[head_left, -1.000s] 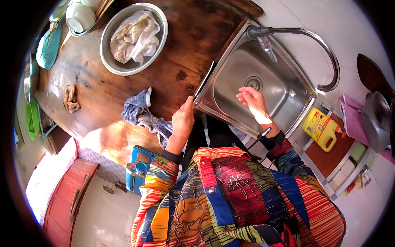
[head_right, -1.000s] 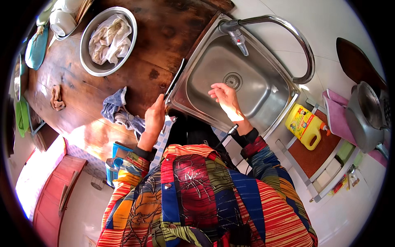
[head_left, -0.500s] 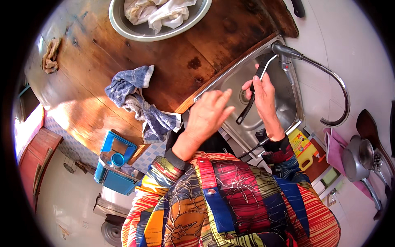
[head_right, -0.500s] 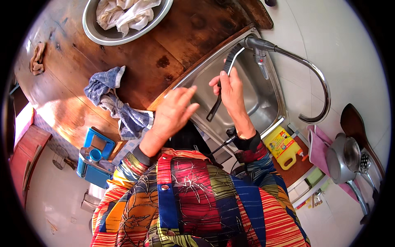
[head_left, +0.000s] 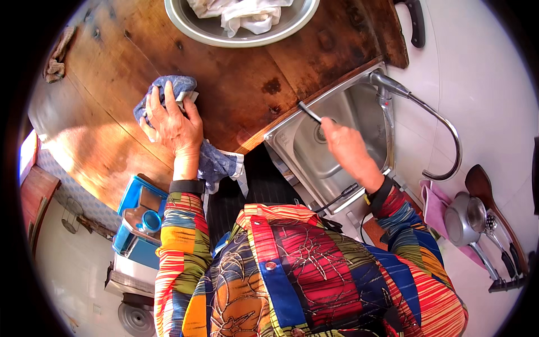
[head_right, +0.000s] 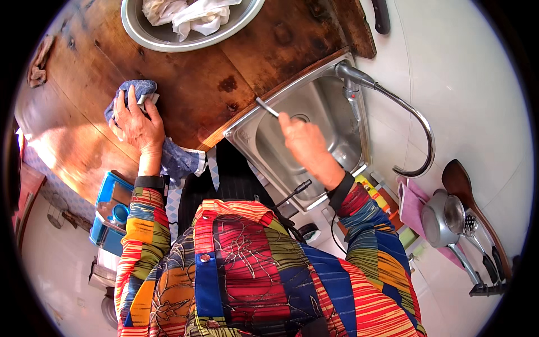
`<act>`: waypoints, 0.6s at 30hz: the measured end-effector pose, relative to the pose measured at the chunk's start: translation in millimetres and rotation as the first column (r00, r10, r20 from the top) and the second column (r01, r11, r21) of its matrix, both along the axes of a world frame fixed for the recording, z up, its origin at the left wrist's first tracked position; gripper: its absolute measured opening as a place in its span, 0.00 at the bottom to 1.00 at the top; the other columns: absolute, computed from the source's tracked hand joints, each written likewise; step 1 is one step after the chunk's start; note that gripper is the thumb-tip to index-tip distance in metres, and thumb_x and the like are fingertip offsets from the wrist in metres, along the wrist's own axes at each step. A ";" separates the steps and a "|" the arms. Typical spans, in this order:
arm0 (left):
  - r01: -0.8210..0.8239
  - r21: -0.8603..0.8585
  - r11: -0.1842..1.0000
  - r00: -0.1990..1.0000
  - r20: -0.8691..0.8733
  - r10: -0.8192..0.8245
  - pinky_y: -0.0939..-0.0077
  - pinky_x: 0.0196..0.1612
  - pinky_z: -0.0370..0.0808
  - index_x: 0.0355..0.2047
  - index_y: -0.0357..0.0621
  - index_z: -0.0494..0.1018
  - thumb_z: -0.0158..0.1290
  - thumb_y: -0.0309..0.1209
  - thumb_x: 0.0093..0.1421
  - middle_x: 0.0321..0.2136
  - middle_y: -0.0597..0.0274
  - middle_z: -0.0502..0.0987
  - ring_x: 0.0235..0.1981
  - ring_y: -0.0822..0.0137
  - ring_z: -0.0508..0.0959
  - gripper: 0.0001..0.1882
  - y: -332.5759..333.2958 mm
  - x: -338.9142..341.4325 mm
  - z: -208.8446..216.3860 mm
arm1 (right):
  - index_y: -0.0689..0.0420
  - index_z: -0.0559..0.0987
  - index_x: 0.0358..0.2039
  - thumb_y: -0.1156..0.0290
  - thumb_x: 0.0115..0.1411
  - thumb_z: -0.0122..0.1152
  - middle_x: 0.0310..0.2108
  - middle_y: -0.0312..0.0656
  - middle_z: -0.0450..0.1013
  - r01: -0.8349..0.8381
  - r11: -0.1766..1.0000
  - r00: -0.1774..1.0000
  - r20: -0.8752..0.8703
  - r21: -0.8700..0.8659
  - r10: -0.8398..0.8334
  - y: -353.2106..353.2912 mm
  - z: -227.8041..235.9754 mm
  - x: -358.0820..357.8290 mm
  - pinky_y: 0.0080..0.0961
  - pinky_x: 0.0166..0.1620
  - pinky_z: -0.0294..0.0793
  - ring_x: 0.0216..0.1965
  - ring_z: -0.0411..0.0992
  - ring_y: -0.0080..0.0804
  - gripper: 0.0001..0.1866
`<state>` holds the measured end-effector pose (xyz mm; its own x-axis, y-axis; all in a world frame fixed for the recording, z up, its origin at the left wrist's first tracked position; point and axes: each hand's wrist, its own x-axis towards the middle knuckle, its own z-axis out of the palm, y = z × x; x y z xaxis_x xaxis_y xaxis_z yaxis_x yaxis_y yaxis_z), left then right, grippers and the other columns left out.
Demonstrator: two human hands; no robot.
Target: Cleaning a wooden table and then an outdoor red table using a cloth and a scrubber.
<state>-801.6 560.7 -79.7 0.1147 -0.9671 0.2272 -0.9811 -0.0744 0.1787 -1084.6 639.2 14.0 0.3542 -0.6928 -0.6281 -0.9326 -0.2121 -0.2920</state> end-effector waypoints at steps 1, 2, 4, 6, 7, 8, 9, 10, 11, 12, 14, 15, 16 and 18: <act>-0.001 -0.005 1.000 1.000 -0.002 0.001 0.52 0.56 0.52 0.51 0.53 0.68 0.50 0.41 0.54 0.53 0.60 0.66 0.55 0.60 0.65 0.23 -0.1 0.6 0.9 | 0.58 0.64 0.32 0.79 0.47 0.49 0.21 0.51 0.71 -0.005 1.000 1.000 -0.015 0.015 0.005 -1.7 2.8 1.8 0.43 0.25 0.71 0.24 0.73 0.50 0.10; 0.002 -0.009 1.000 1.000 -0.010 -0.002 0.52 0.56 0.52 0.51 0.53 0.68 0.50 0.41 0.54 0.53 0.60 0.66 0.55 0.60 0.65 0.23 -0.6 -0.5 -0.2 | 0.58 0.64 0.32 0.79 0.47 0.49 0.21 0.51 0.71 -0.002 1.000 1.000 -0.023 0.011 0.002 -2.8 -0.3 -1.7 0.43 0.25 0.71 0.24 0.73 0.50 0.10; 0.002 0.002 1.000 1.000 -0.011 -0.002 0.53 0.56 0.53 0.51 0.53 0.68 0.50 0.40 0.54 0.53 0.60 0.66 0.55 0.60 0.65 0.23 -0.5 0.4 1.4 | 0.58 0.65 0.32 0.79 0.48 0.49 0.21 0.50 0.71 0.045 0.994 0.981 -0.184 -0.104 -0.064 -12.5 -11.3 -19.7 0.43 0.24 0.71 0.23 0.73 0.49 0.09; 0.008 0.010 1.000 1.000 -0.015 -0.008 0.53 0.56 0.53 0.51 0.53 0.69 0.50 0.40 0.54 0.53 0.60 0.66 0.54 0.60 0.65 0.23 -3.2 -2.3 3.5 | 0.58 0.68 0.30 0.72 0.59 0.46 0.18 0.50 0.71 0.132 0.949 0.939 -0.271 -0.285 -0.212 -27.1 -16.1 -67.7 0.45 0.21 0.69 0.20 0.71 0.52 0.04; 0.014 -0.005 1.000 1.000 -0.013 -0.014 0.53 0.56 0.53 0.51 0.53 0.69 0.50 0.40 0.54 0.53 0.60 0.66 0.54 0.60 0.65 0.23 -7.3 -2.2 1.9 | 0.58 0.67 0.33 0.78 0.53 0.48 0.18 0.50 0.72 0.074 0.954 0.937 -0.306 -0.289 -0.166 -29.6 -12.9 -69.8 0.42 0.22 0.72 0.20 0.73 0.49 0.06; 0.019 -0.032 0.999 1.000 -0.025 -0.019 0.53 0.56 0.53 0.51 0.53 0.69 0.50 0.39 0.54 0.53 0.60 0.66 0.54 0.60 0.65 0.23 -11.8 -3.7 2.3 | 0.59 0.67 0.34 0.78 0.52 0.48 0.18 0.50 0.72 0.183 0.931 0.885 -0.359 -0.316 -0.296 -55.8 -7.2 -91.2 0.43 0.23 0.72 0.20 0.73 0.50 0.07; 0.012 0.011 1.000 1.000 0.000 -0.012 0.53 0.56 0.54 0.50 0.53 0.69 0.50 0.39 0.54 0.53 0.59 0.66 0.54 0.59 0.65 0.22 -3.8 -0.7 7.6 | 0.59 0.67 0.34 0.78 0.52 0.48 0.18 0.51 0.72 0.200 0.930 0.892 -0.335 -0.308 -0.303 -49.9 -4.5 -89.3 0.44 0.23 0.72 0.20 0.73 0.51 0.07; 0.017 -0.009 1.000 1.000 -0.023 -0.017 0.53 0.56 0.54 0.51 0.52 0.68 0.50 0.39 0.54 0.53 0.59 0.66 0.55 0.59 0.65 0.23 -5.7 -5.8 9.1 | 0.60 0.67 0.34 0.78 0.53 0.48 0.18 0.51 0.71 0.217 0.929 0.898 -0.311 -0.301 -0.310 -38.0 -5.6 -78.4 0.44 0.23 0.72 0.20 0.72 0.52 0.07; 0.013 -0.002 1.000 1.000 -0.022 -0.013 0.53 0.56 0.54 0.51 0.52 0.68 0.50 0.39 0.54 0.53 0.59 0.66 0.55 0.59 0.65 0.23 -2.9 -0.6 6.1 | 0.60 0.67 0.33 0.78 0.53 0.48 0.17 0.52 0.71 0.182 0.951 0.945 -0.222 -0.250 -0.240 -16.9 -14.9 -52.9 0.45 0.22 0.71 0.20 0.72 0.52 0.06; 0.017 0.007 1.000 1.000 -0.027 -0.017 0.53 0.56 0.54 0.51 0.52 0.68 0.50 0.39 0.54 0.53 0.58 0.66 0.55 0.59 0.65 0.23 -1.1 2.9 1.1 | 0.60 0.67 0.33 0.78 0.53 0.48 0.17 0.52 0.70 0.147 0.969 0.975 -0.134 -0.200 -0.176 0.2 -20.8 -32.9 0.46 0.22 0.70 0.20 0.72 0.53 0.06; 0.019 0.016 1.000 1.000 -0.017 -0.018 0.53 0.56 0.53 0.52 0.52 0.68 0.49 0.38 0.54 0.53 0.58 0.66 0.55 0.59 0.64 0.23 -3.4 -1.4 3.2 | 0.61 0.67 0.32 0.75 0.57 0.47 0.17 0.54 0.70 0.230 0.961 0.970 -0.042 -0.155 -0.239 -1.7 -12.7 -27.1 0.47 0.22 0.69 0.20 0.71 0.54 0.04; 0.016 0.013 1.000 1.000 -0.011 -0.016 0.53 0.56 0.53 0.51 0.52 0.68 0.50 0.38 0.53 0.53 0.58 0.65 0.55 0.59 0.64 0.23 -2.9 0.5 2.6 | 0.61 0.67 0.32 0.75 0.57 0.47 0.17 0.54 0.70 0.233 0.959 0.969 -0.046 -0.161 -0.243 -8.0 -8.8 -30.3 0.47 0.22 0.69 0.20 0.71 0.54 0.04; 0.012 0.010 1.000 1.000 -0.004 -0.012 0.52 0.55 0.53 0.51 0.52 0.68 0.50 0.37 0.52 0.54 0.59 0.65 0.54 0.59 0.64 0.24 -0.6 2.1 2.8 | 0.61 0.67 0.31 0.74 0.58 0.45 0.17 0.56 0.70 0.340 0.920 0.935 -0.036 -0.194 -0.353 -20.5 -7.8 -38.8 0.48 0.23 0.69 0.21 0.71 0.56 0.04; 0.018 0.021 1.000 1.000 -0.019 -0.018 0.52 0.56 0.53 0.53 0.52 0.67 0.48 0.38 0.55 0.54 0.59 0.65 0.56 0.60 0.64 0.23 -1.4 -1.8 2.9 | 0.63 0.68 0.31 0.71 0.62 0.43 0.19 0.60 0.70 0.616 0.731 0.768 0.015 -0.294 -0.640 -59.2 -21.2 -77.8 0.49 0.25 0.68 0.24 0.70 0.59 0.08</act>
<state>-803.4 559.3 -76.8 0.1014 -0.9737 0.2042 -0.9788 -0.0609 0.1958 -1162.4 580.0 -7.2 -0.2659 -0.8812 -0.3908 -0.8985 0.3734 -0.2307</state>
